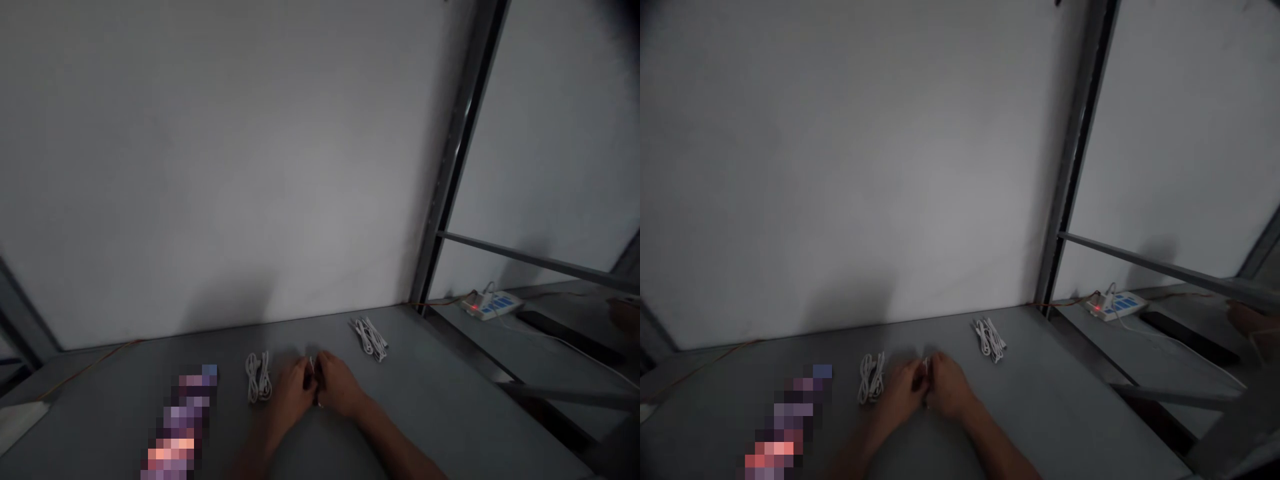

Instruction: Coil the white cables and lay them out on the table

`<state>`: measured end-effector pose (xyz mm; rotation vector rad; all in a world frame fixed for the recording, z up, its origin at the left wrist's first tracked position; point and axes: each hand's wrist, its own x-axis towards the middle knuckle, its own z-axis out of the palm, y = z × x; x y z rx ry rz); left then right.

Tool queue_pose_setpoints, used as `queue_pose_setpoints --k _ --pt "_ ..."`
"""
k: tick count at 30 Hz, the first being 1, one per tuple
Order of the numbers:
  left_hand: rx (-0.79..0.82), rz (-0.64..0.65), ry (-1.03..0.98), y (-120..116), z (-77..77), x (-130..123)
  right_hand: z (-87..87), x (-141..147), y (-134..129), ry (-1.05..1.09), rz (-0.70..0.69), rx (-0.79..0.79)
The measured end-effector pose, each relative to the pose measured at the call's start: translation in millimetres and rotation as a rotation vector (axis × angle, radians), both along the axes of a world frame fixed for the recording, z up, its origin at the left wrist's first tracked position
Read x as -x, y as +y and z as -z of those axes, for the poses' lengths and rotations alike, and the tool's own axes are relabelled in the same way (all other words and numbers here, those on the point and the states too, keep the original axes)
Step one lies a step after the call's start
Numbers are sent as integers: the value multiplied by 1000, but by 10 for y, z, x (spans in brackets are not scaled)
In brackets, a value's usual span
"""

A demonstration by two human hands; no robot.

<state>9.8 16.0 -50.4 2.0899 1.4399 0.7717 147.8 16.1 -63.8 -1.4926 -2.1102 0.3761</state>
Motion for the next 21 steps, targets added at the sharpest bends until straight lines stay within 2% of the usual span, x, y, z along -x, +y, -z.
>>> queue_pose_setpoints --k 5,11,16,21 --pt "34 -2 51 5 -1 -12 20 19 22 0 32 11" --pt "45 -50 197 -23 -97 -56 -32 17 7 -27 22 40" --pt "55 -70 224 -27 -127 -82 -79 32 -20 -43 25 48" --pt "64 -118 246 -25 -137 -99 -52 40 -19 -27 30 21"
